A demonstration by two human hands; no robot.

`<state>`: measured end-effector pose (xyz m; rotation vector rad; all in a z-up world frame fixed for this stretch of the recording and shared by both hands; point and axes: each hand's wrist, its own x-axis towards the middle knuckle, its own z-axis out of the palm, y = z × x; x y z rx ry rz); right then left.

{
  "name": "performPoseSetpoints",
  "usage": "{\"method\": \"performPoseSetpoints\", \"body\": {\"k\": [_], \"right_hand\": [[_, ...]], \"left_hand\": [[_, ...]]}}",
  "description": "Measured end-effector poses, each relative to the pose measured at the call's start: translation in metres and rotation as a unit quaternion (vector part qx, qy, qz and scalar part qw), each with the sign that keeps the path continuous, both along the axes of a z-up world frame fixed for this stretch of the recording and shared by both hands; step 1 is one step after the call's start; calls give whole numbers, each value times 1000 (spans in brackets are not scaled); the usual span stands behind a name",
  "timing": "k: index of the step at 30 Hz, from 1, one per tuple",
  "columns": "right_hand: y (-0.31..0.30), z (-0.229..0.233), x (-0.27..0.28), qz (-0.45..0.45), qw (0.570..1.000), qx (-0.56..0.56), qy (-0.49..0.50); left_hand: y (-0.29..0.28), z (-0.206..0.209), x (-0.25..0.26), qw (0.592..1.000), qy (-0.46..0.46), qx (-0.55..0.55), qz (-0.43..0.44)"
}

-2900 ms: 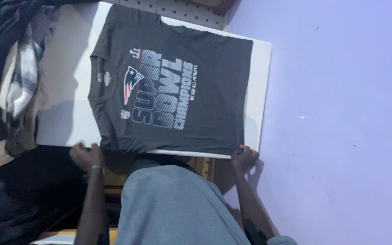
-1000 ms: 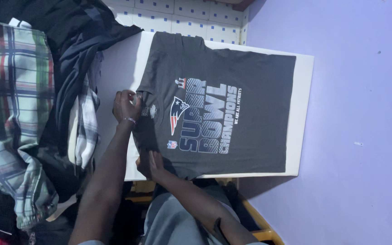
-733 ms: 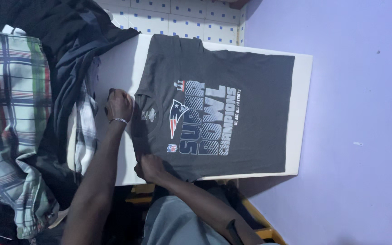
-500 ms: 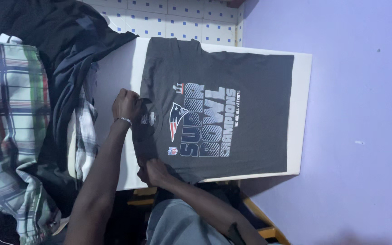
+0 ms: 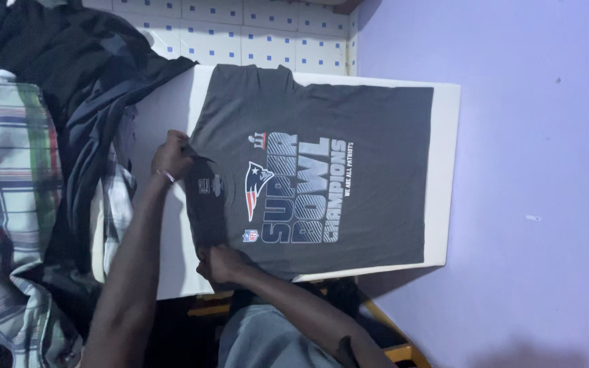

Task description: The person smooths out a shirt on a white surface and then folds it in half.

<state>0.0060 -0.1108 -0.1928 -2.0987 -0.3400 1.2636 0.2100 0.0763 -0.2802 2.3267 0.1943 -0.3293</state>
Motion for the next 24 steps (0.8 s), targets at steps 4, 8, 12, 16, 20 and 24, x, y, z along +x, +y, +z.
{"method": "performPoseSetpoints", "body": {"k": [4,8,12,16,20,24], "right_hand": [[-4,-6,-5,-31,998,39,-46],[-10,4,-2,-39,996,66,44],[-16,11,-1,-62,985,163,8],[-23,20,3,-57,984,170,17],[-24,21,7,-13,984,176,17],[-23,19,10,-33,980,189,60]], "left_hand": [[-1,-37,49,960,97,-263,-17],[-27,-49,96,947,115,-298,47],[-54,-58,136,946,93,-280,138],[-59,-57,143,952,-55,-154,261],[-57,-26,129,950,-93,-77,287],[-64,5,129,947,-52,-41,313]]}}
